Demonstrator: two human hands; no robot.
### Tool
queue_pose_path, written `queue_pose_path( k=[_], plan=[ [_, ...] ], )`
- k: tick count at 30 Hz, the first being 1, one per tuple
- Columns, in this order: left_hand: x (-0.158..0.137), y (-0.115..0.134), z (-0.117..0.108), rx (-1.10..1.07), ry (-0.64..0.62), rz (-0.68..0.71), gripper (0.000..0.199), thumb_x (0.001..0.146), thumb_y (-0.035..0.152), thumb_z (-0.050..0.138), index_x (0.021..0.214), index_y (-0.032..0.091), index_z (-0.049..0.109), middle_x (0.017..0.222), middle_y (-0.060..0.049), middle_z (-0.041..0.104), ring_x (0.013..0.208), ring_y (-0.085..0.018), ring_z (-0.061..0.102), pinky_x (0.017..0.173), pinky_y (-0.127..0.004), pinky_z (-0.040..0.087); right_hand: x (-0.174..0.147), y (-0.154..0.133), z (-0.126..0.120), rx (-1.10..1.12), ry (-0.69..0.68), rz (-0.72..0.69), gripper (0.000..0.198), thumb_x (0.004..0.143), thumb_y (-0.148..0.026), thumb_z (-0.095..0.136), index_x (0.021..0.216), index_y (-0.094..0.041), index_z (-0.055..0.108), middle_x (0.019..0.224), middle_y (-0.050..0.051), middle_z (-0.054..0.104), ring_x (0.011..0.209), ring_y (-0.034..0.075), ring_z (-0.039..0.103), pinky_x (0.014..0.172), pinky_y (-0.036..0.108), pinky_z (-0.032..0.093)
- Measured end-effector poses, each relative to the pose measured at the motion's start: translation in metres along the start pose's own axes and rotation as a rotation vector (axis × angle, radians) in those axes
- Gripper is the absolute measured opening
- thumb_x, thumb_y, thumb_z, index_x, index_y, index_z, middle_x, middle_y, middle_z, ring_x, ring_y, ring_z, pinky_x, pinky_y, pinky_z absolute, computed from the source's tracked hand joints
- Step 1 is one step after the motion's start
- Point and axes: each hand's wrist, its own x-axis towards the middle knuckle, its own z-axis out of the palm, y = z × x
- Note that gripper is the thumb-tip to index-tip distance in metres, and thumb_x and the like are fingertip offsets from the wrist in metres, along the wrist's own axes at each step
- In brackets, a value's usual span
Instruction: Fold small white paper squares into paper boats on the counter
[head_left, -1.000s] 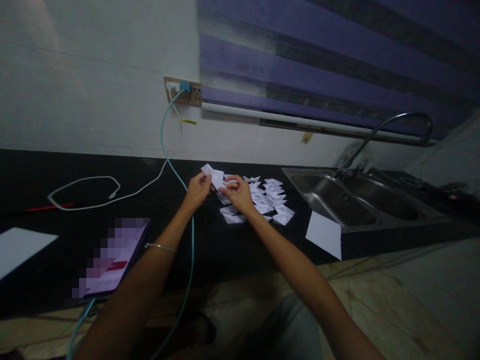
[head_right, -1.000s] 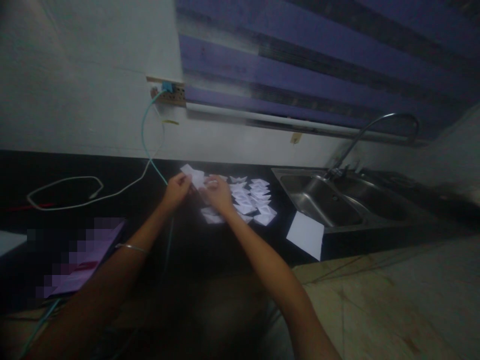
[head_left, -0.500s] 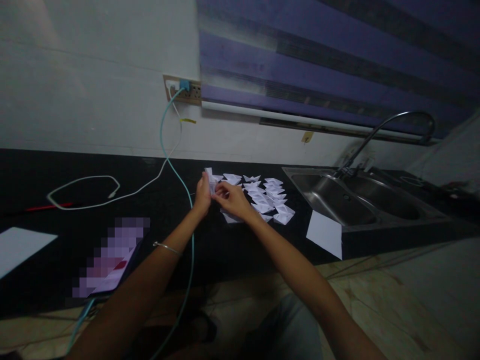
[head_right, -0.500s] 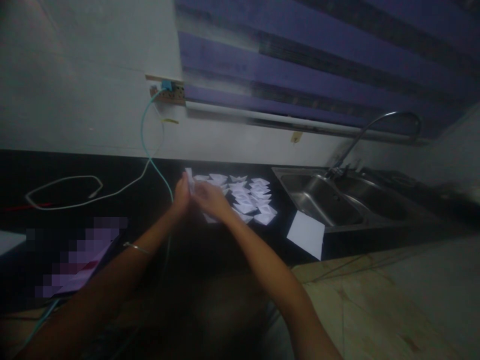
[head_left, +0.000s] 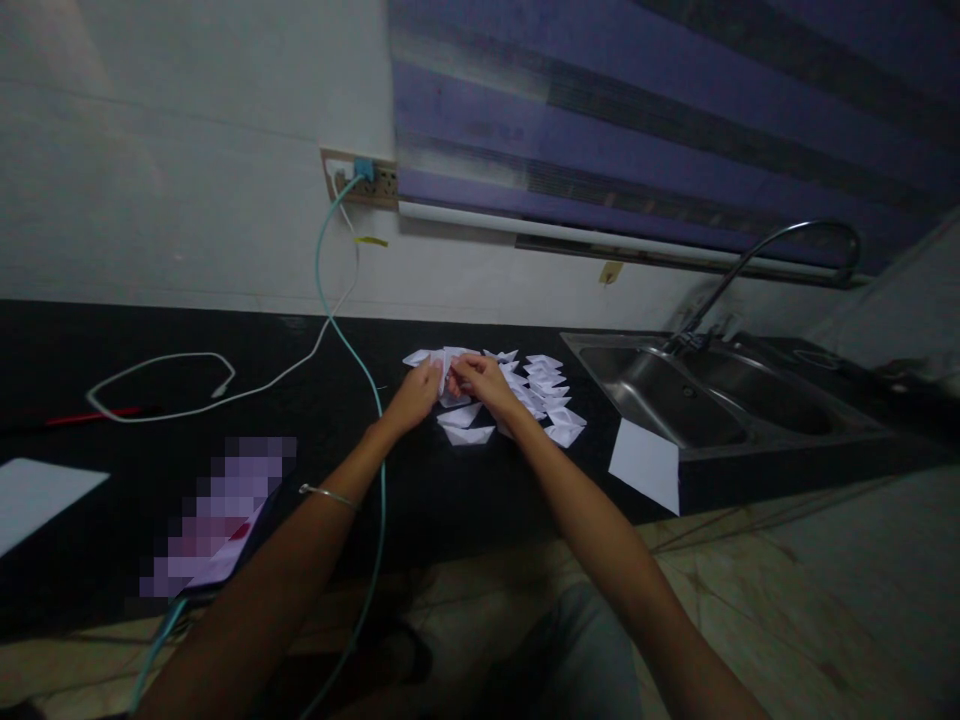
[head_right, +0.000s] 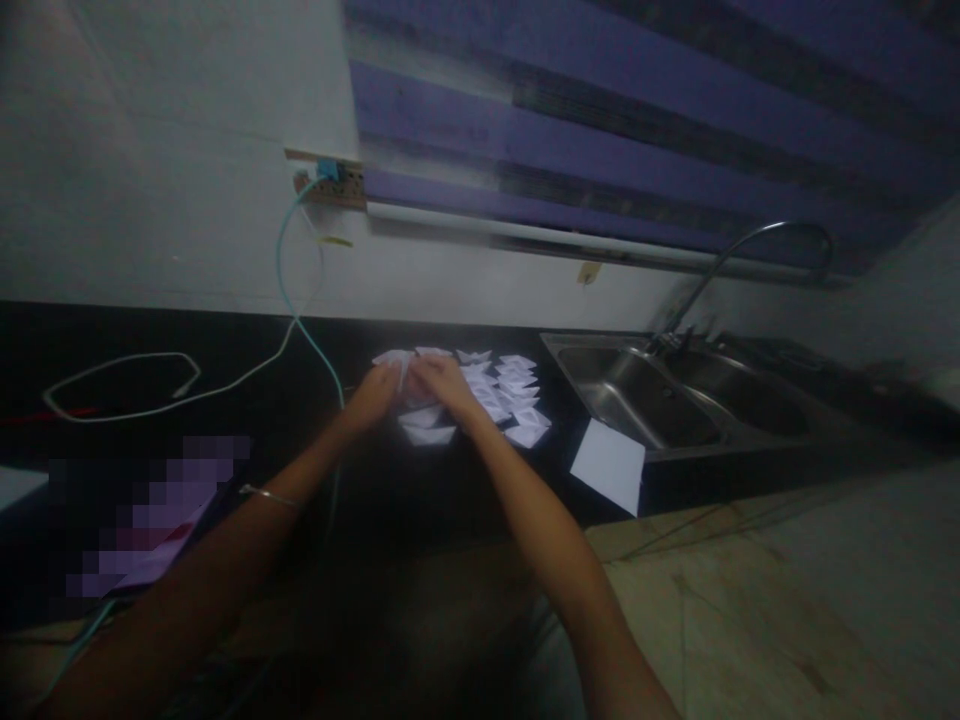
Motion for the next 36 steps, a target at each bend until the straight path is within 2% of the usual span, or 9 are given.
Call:
queue_pose_path(
  k=[2,6,13,18,22,27,32,36],
  plan=[
    [0.000,-0.003,-0.002,0.106,-0.032,0.050,0.046,0.097,0.056,0.033,0.087,0.018,0.058,0.078,-0.004,0.063,0.074,-0.019,0.060,0.071,-0.032,0.049,-0.002,-0.001,-0.001,-0.004,-0.019,-0.003,0.038,0.079,-0.054,0.066,0.068,-0.018,0.059,0.062,-0.001,0.060,0.057,0.011,0.054,0.055,0.022,0.044],
    [-0.002,-0.001,-0.005,0.188,-0.079,0.065,0.045,0.099,0.052,0.027,0.093,0.018,0.056,0.081,-0.005,0.064,0.077,-0.021,0.062,0.071,-0.033,0.049,-0.004,-0.005,-0.004,-0.008,-0.056,-0.010,0.037,0.079,-0.053,0.067,0.070,-0.017,0.061,0.063,-0.001,0.061,0.056,0.010,0.054,0.055,0.022,0.043],
    [-0.003,0.004,-0.009,0.313,-0.102,0.104,0.041,0.100,0.048,0.028,0.097,0.019,0.057,0.087,-0.007,0.066,0.081,-0.023,0.063,0.075,-0.034,0.048,-0.002,-0.007,-0.009,-0.151,-0.089,-0.097,0.037,0.084,-0.049,0.061,0.067,-0.016,0.064,0.061,0.000,0.062,0.055,0.010,0.051,0.055,0.022,0.041],
    [-0.005,0.009,-0.008,0.378,-0.138,0.098,0.037,0.099,0.044,0.031,0.097,0.020,0.058,0.086,-0.006,0.066,0.080,-0.023,0.062,0.074,-0.033,0.046,-0.001,-0.003,-0.010,-0.159,-0.095,-0.115,0.035,0.082,-0.048,0.063,0.071,-0.015,0.066,0.060,0.000,0.062,0.054,0.010,0.051,0.055,0.022,0.041],
    [-0.008,0.014,-0.014,0.368,-0.199,0.117,0.034,0.098,0.042,0.033,0.099,0.020,0.059,0.088,-0.006,0.067,0.081,-0.022,0.062,0.075,-0.033,0.046,-0.001,0.000,-0.013,-0.165,-0.126,-0.112,0.033,0.081,-0.047,0.064,0.073,-0.014,0.066,0.062,0.000,0.062,0.055,0.010,0.052,0.055,0.022,0.041],
    [-0.011,0.019,-0.020,0.386,-0.293,0.144,0.033,0.092,0.045,0.043,0.106,0.019,0.059,0.098,-0.007,0.067,0.089,-0.025,0.061,0.080,-0.034,0.047,-0.003,-0.001,-0.016,-0.235,-0.135,-0.154,0.034,0.083,-0.043,0.063,0.065,-0.014,0.061,0.058,0.000,0.060,0.055,0.010,0.052,0.055,0.021,0.040],
    [-0.004,0.013,-0.017,0.297,-0.250,0.063,0.043,0.098,0.048,0.028,0.095,0.018,0.058,0.095,-0.007,0.065,0.088,-0.022,0.059,0.083,-0.034,0.047,-0.004,-0.006,-0.015,-0.353,-0.117,-0.203,0.038,0.084,-0.044,0.061,0.061,-0.014,0.060,0.056,0.000,0.059,0.053,0.010,0.049,0.054,0.022,0.038],
    [0.003,0.009,-0.024,0.244,-0.292,0.093,0.041,0.097,0.050,0.034,0.084,0.018,0.055,0.083,-0.003,0.059,0.079,-0.018,0.056,0.077,-0.031,0.048,-0.005,-0.008,-0.015,-0.311,-0.195,-0.213,0.038,0.087,-0.046,0.058,0.066,-0.015,0.061,0.062,0.001,0.060,0.057,0.011,0.051,0.057,0.023,0.041]
  ],
)
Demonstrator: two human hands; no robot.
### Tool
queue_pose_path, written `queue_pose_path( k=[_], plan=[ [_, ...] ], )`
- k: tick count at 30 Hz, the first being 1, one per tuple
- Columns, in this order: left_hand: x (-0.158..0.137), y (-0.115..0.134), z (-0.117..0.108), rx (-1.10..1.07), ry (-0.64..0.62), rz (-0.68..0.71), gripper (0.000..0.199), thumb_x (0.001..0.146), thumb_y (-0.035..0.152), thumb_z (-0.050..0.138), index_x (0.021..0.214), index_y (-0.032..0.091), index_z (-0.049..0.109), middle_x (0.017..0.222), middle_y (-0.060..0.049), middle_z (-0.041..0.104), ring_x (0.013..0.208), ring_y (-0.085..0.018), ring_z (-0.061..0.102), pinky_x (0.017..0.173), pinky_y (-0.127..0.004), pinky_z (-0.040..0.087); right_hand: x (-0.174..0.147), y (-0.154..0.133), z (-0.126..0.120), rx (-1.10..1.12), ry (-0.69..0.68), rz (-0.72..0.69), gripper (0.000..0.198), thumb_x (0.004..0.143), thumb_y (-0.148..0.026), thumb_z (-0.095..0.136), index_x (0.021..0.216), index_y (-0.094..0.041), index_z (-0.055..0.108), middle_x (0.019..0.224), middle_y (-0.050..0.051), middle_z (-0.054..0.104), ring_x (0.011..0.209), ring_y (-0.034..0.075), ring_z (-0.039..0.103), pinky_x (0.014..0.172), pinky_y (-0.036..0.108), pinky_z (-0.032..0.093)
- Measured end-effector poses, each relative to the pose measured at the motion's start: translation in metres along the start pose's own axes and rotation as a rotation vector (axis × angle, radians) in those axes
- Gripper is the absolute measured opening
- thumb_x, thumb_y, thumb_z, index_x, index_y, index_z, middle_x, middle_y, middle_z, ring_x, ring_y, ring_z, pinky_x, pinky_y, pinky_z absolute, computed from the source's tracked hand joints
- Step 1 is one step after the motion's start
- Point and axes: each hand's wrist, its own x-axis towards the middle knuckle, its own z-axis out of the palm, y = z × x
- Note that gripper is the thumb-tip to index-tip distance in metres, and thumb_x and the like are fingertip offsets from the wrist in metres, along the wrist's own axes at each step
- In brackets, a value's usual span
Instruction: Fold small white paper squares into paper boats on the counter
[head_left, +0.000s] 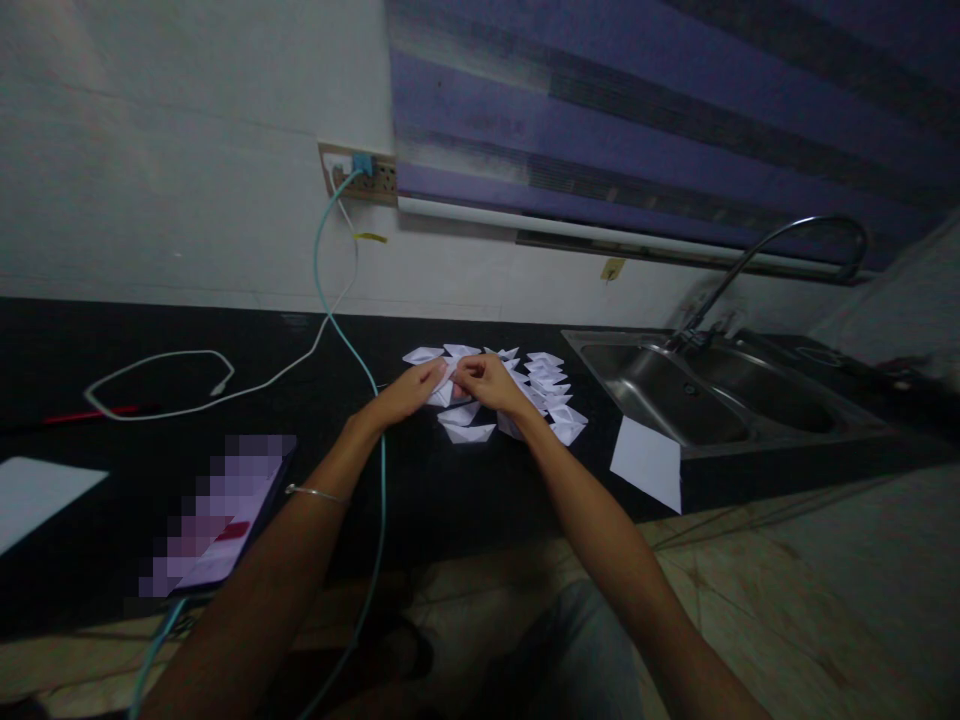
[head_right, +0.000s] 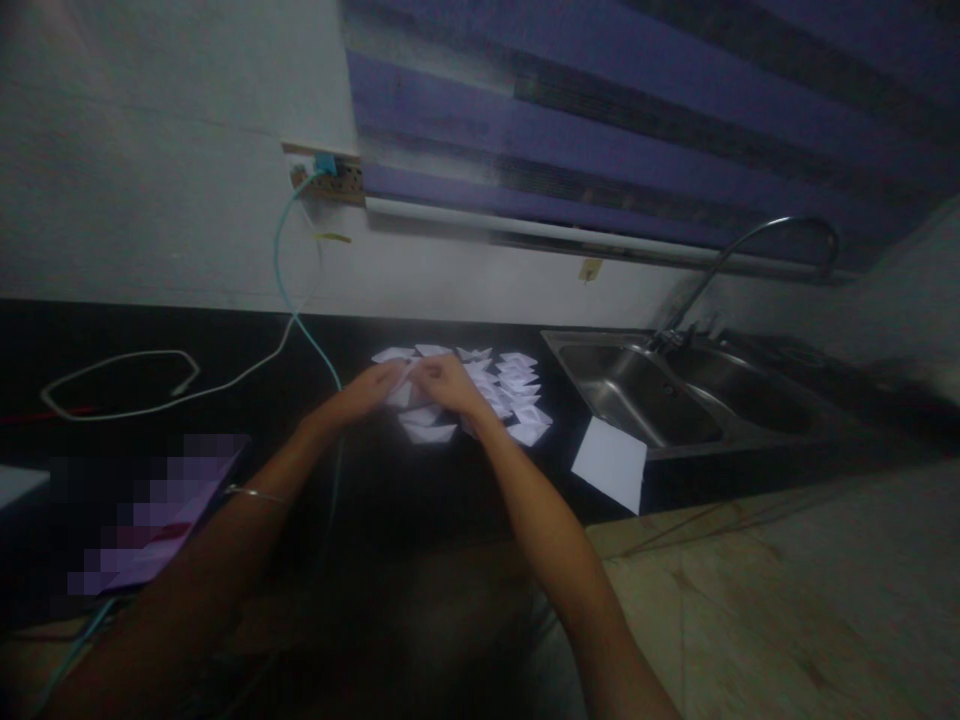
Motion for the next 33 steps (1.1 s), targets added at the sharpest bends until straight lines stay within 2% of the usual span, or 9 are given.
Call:
queue_pose_path(
  k=[4,7,10,12,16,19,26,30,33],
  plan=[
    [-0.003,0.000,-0.010,0.000,-0.045,0.050,0.037,0.096,0.048,0.039,0.084,0.018,0.056,0.081,-0.001,0.057,0.076,-0.016,0.054,0.074,-0.028,0.046,-0.002,0.002,-0.001,0.041,-0.129,0.015,0.043,0.091,-0.055,0.050,0.074,-0.017,0.063,0.071,0.003,0.062,0.065,0.013,0.055,0.063,0.024,0.045],
    [-0.004,0.002,-0.013,-0.011,-0.056,0.070,0.036,0.096,0.046,0.041,0.083,0.017,0.058,0.080,-0.001,0.058,0.076,-0.015,0.054,0.073,-0.027,0.045,-0.004,0.001,-0.001,0.116,-0.155,0.066,0.046,0.092,-0.059,0.046,0.079,-0.018,0.062,0.075,0.003,0.062,0.067,0.013,0.056,0.065,0.025,0.047],
    [-0.004,0.006,-0.012,-0.006,0.005,0.075,0.036,0.095,0.045,0.042,0.078,0.017,0.057,0.076,0.000,0.056,0.072,-0.015,0.052,0.068,-0.026,0.044,-0.004,-0.002,0.001,0.162,-0.144,0.071,0.043,0.091,-0.058,0.049,0.081,-0.018,0.062,0.076,0.003,0.062,0.068,0.013,0.056,0.066,0.025,0.046],
    [-0.004,0.008,-0.009,0.017,0.072,0.069,0.035,0.095,0.044,0.043,0.077,0.017,0.056,0.075,0.000,0.055,0.071,-0.015,0.051,0.066,-0.026,0.042,-0.002,-0.003,0.004,0.128,-0.043,0.058,0.037,0.087,-0.055,0.057,0.081,-0.018,0.061,0.074,0.001,0.060,0.066,0.013,0.055,0.064,0.025,0.044],
    [-0.005,0.013,-0.005,0.055,0.157,0.040,0.032,0.095,0.041,0.043,0.079,0.017,0.056,0.075,-0.001,0.056,0.071,-0.015,0.052,0.064,-0.026,0.042,0.002,0.000,0.011,0.000,0.315,0.039,0.035,0.077,-0.050,0.071,0.075,-0.019,0.055,0.066,-0.003,0.052,0.061,0.011,0.047,0.059,0.023,0.038],
    [-0.006,0.014,-0.003,0.066,0.166,0.027,0.032,0.097,0.042,0.040,0.084,0.018,0.057,0.077,-0.001,0.057,0.071,-0.015,0.053,0.064,-0.026,0.043,0.004,0.001,0.014,-0.051,0.388,0.005,0.035,0.077,-0.049,0.071,0.070,-0.019,0.055,0.065,-0.003,0.052,0.062,0.012,0.046,0.060,0.024,0.038],
    [-0.006,0.010,-0.003,0.096,0.124,0.016,0.033,0.099,0.044,0.035,0.087,0.020,0.053,0.074,-0.001,0.054,0.067,-0.016,0.055,0.060,-0.027,0.043,0.003,-0.001,0.017,-0.170,0.334,-0.046,0.030,0.087,-0.045,0.062,0.081,-0.018,0.070,0.081,0.005,0.068,0.074,0.016,0.058,0.070,0.028,0.043],
    [-0.005,0.005,-0.003,0.109,0.074,0.017,0.033,0.099,0.044,0.034,0.086,0.020,0.052,0.076,-0.001,0.056,0.068,-0.017,0.056,0.063,-0.028,0.043,0.000,0.000,0.016,-0.226,0.193,-0.063,0.034,0.093,-0.045,0.051,0.088,-0.017,0.070,0.083,0.005,0.067,0.076,0.016,0.057,0.070,0.027,0.042],
    [-0.005,0.006,-0.004,0.113,0.055,0.024,0.033,0.099,0.043,0.034,0.084,0.020,0.052,0.077,-0.002,0.058,0.072,-0.017,0.056,0.066,-0.029,0.042,0.000,0.000,0.014,-0.164,0.129,-0.035,0.036,0.092,-0.048,0.051,0.084,-0.017,0.067,0.078,0.003,0.063,0.075,0.016,0.055,0.068,0.026,0.043]
  ],
)
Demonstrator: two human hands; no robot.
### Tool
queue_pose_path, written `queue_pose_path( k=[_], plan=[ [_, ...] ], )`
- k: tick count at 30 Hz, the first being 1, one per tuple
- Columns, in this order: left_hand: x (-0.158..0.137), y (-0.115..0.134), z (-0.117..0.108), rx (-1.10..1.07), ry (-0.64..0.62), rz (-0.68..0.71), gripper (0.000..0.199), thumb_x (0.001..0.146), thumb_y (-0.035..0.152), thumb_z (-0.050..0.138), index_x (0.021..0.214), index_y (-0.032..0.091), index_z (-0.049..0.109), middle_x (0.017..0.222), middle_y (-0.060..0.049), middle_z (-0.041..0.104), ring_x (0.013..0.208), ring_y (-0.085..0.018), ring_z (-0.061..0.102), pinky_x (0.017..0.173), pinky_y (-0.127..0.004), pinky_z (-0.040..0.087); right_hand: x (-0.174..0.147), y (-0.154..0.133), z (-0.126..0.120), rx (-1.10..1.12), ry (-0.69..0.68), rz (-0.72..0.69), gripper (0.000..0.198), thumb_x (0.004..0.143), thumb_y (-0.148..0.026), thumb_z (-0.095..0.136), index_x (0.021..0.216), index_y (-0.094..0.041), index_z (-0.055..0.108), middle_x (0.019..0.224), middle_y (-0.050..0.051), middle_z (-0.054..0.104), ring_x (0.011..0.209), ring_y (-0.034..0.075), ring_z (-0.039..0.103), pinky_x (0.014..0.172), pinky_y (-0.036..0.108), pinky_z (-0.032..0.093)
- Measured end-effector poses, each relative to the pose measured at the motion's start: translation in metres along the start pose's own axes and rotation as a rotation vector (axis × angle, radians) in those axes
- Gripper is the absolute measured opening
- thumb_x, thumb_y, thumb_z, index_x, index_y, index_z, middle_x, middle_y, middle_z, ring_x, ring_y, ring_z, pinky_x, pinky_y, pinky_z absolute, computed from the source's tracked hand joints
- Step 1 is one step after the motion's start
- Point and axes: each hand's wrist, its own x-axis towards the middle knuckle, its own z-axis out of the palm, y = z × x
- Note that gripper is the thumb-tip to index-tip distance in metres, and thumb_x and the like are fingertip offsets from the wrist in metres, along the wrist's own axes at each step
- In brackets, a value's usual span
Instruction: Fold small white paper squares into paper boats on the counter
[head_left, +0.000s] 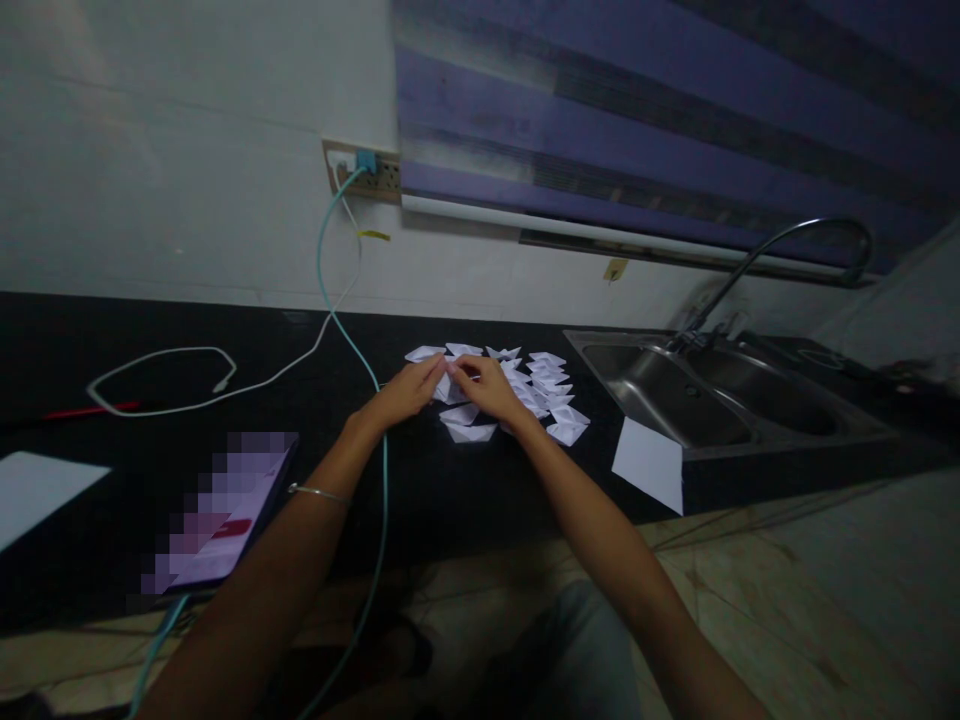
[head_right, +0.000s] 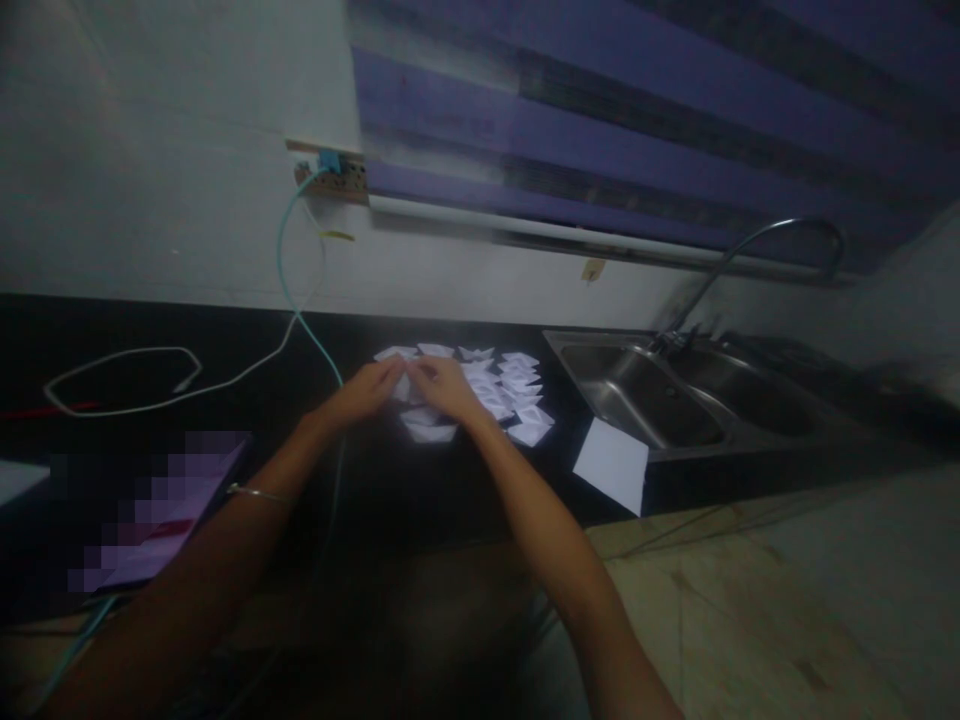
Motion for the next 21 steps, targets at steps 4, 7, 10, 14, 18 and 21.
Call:
queue_pose_path(
  k=[4,7,10,14,18,21],
  plan=[
    [-0.001,0.007,-0.005,0.014,0.011,0.016,0.032,0.099,0.041,0.036,0.078,0.020,0.049,0.072,0.001,0.053,0.066,-0.015,0.050,0.062,-0.027,0.038,0.002,0.000,-0.006,0.105,0.073,0.072,0.033,0.086,-0.050,0.060,0.079,-0.017,0.064,0.077,0.003,0.061,0.075,0.016,0.055,0.065,0.025,0.044],
    [-0.001,0.011,-0.008,0.006,0.013,0.033,0.031,0.098,0.039,0.038,0.076,0.020,0.048,0.071,0.001,0.051,0.066,-0.014,0.049,0.062,-0.027,0.038,0.003,0.000,-0.011,0.181,0.124,0.104,0.031,0.081,-0.047,0.066,0.094,-0.019,0.065,0.086,0.003,0.063,0.079,0.016,0.058,0.065,0.025,0.046],
    [-0.001,0.011,-0.008,0.021,-0.012,0.055,0.031,0.098,0.038,0.037,0.075,0.020,0.049,0.071,0.001,0.051,0.067,-0.015,0.050,0.064,-0.028,0.039,0.003,0.001,-0.015,0.239,0.023,0.109,0.032,0.082,-0.048,0.065,0.096,-0.019,0.068,0.088,0.004,0.065,0.078,0.016,0.059,0.066,0.026,0.047],
    [-0.002,0.007,-0.004,0.038,-0.072,0.055,0.032,0.098,0.041,0.036,0.081,0.020,0.053,0.073,0.000,0.055,0.070,-0.016,0.053,0.065,-0.029,0.041,0.002,0.004,-0.015,0.214,-0.039,0.070,0.034,0.084,-0.050,0.061,0.081,-0.017,0.067,0.073,0.002,0.062,0.069,0.015,0.056,0.062,0.026,0.045],
    [-0.001,0.005,0.001,0.005,-0.057,0.039,0.032,0.097,0.042,0.038,0.086,0.020,0.057,0.078,-0.002,0.060,0.072,-0.018,0.056,0.066,-0.030,0.044,0.003,0.006,-0.011,0.174,-0.018,0.048,0.034,0.084,-0.049,0.061,0.080,-0.017,0.066,0.067,0.001,0.059,0.066,0.014,0.055,0.061,0.025,0.043],
    [0.000,0.005,0.002,0.008,-0.004,0.041,0.032,0.097,0.040,0.039,0.087,0.019,0.059,0.079,-0.003,0.062,0.072,-0.018,0.055,0.067,-0.030,0.045,0.004,0.008,-0.006,0.187,0.009,0.068,0.030,0.084,-0.047,0.062,0.081,-0.017,0.067,0.067,0.001,0.060,0.066,0.015,0.055,0.061,0.026,0.044]
  ],
)
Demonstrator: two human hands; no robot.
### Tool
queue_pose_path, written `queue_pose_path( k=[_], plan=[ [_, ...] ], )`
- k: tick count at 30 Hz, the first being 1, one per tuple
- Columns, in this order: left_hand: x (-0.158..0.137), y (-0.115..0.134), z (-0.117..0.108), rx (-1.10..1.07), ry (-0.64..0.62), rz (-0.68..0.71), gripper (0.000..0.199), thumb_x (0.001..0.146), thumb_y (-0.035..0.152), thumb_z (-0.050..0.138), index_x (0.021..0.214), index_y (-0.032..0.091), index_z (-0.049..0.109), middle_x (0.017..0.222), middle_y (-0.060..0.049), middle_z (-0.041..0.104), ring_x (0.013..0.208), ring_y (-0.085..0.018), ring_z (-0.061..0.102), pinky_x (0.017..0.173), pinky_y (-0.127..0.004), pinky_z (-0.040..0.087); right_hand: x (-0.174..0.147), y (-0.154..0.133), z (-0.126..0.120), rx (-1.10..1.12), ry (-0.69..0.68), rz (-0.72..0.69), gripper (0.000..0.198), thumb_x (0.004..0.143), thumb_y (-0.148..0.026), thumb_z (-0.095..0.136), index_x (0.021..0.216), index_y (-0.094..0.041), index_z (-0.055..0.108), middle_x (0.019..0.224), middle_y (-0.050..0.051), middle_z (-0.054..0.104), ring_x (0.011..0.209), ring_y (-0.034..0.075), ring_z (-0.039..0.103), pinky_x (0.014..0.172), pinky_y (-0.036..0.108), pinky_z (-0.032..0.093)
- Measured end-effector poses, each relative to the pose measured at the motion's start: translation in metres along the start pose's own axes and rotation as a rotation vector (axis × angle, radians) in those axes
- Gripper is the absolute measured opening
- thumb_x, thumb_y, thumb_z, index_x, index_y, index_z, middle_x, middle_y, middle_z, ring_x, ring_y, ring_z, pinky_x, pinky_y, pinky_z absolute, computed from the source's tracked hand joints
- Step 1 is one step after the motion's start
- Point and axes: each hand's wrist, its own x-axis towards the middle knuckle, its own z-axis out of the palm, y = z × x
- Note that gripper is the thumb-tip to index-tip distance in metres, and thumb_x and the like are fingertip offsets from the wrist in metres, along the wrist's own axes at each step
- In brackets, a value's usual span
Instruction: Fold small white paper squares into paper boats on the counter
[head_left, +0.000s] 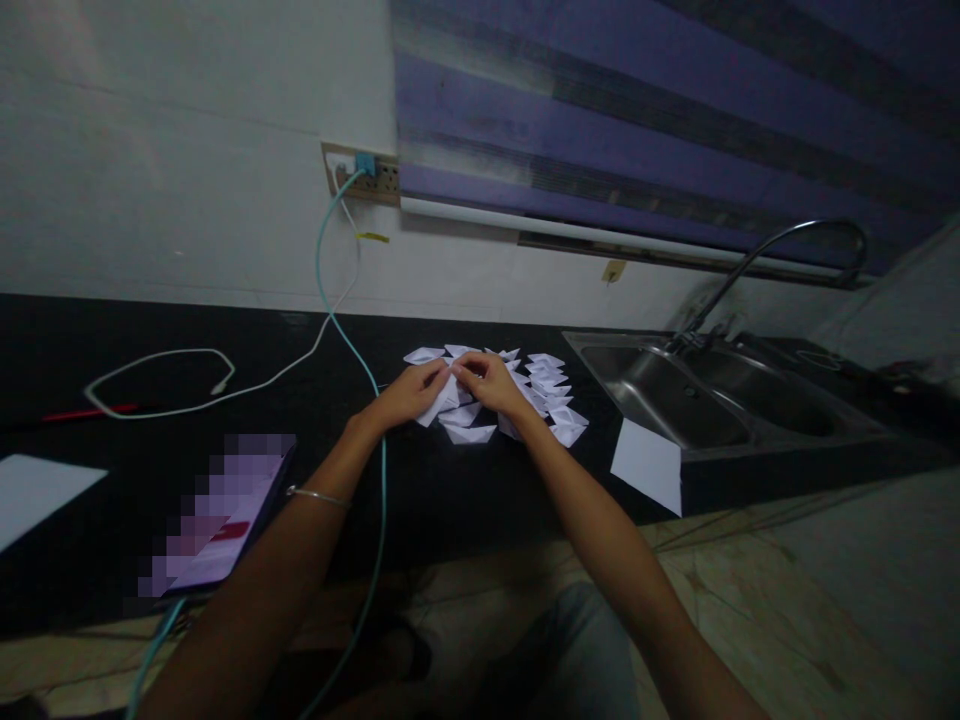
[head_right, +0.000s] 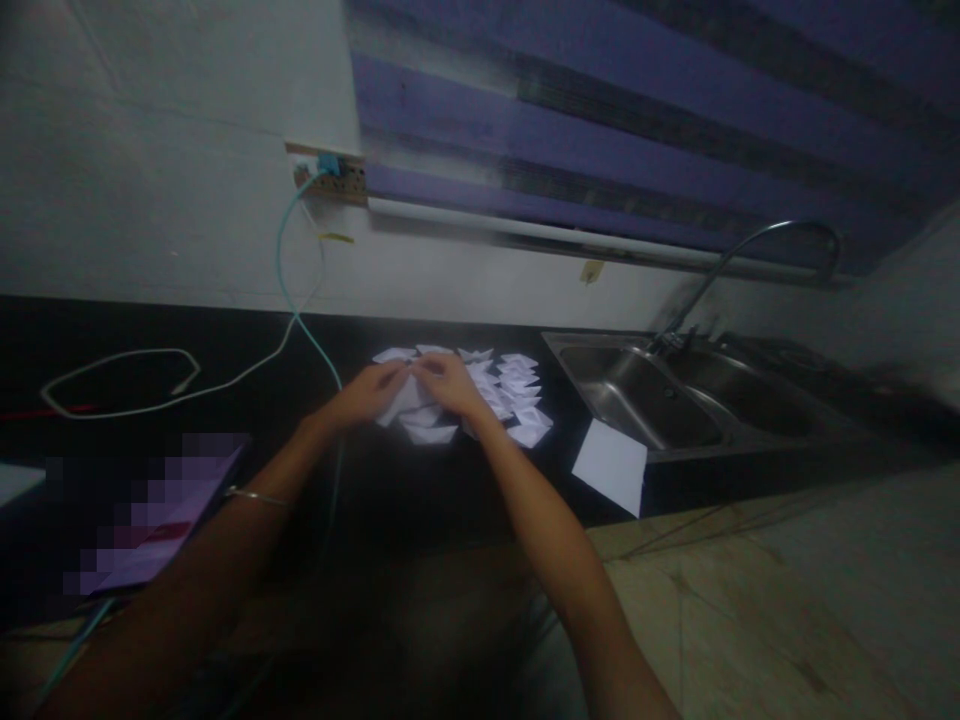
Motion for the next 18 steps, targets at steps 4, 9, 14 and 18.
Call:
queue_pose_path(
  k=[4,9,14,18],
  plan=[
    [0.000,-0.001,-0.002,0.039,0.050,0.001,0.032,0.097,0.039,0.040,0.082,0.018,0.058,0.075,-0.002,0.060,0.070,-0.017,0.055,0.067,-0.028,0.044,0.002,0.002,0.008,-0.011,0.182,0.021,0.027,0.080,-0.044,0.068,0.078,-0.017,0.066,0.072,0.002,0.064,0.069,0.015,0.057,0.066,0.027,0.047],
    [-0.001,-0.003,0.000,0.073,0.079,0.014,0.034,0.099,0.040,0.034,0.086,0.019,0.057,0.077,-0.003,0.060,0.072,-0.018,0.057,0.066,-0.028,0.042,0.001,-0.001,0.011,-0.121,0.264,-0.050,0.025,0.080,-0.043,0.069,0.080,-0.018,0.071,0.083,0.006,0.070,0.079,0.017,0.062,0.075,0.030,0.048],
    [-0.002,-0.009,-0.001,0.242,0.096,-0.047,0.036,0.100,0.044,0.031,0.090,0.022,0.058,0.078,-0.005,0.063,0.071,-0.021,0.060,0.063,-0.030,0.039,0.000,0.002,0.013,-0.097,0.165,-0.067,0.026,0.083,-0.043,0.066,0.086,-0.018,0.074,0.087,0.006,0.072,0.081,0.018,0.065,0.075,0.030,0.049],
    [-0.003,-0.011,-0.004,0.346,0.027,-0.110,0.039,0.099,0.047,0.028,0.093,0.024,0.060,0.083,-0.006,0.066,0.075,-0.023,0.062,0.062,-0.029,0.038,0.002,0.006,0.014,-0.043,0.133,-0.035,0.032,0.081,-0.047,0.067,0.083,-0.016,0.074,0.080,0.006,0.071,0.074,0.017,0.062,0.070,0.028,0.049]
  ],
)
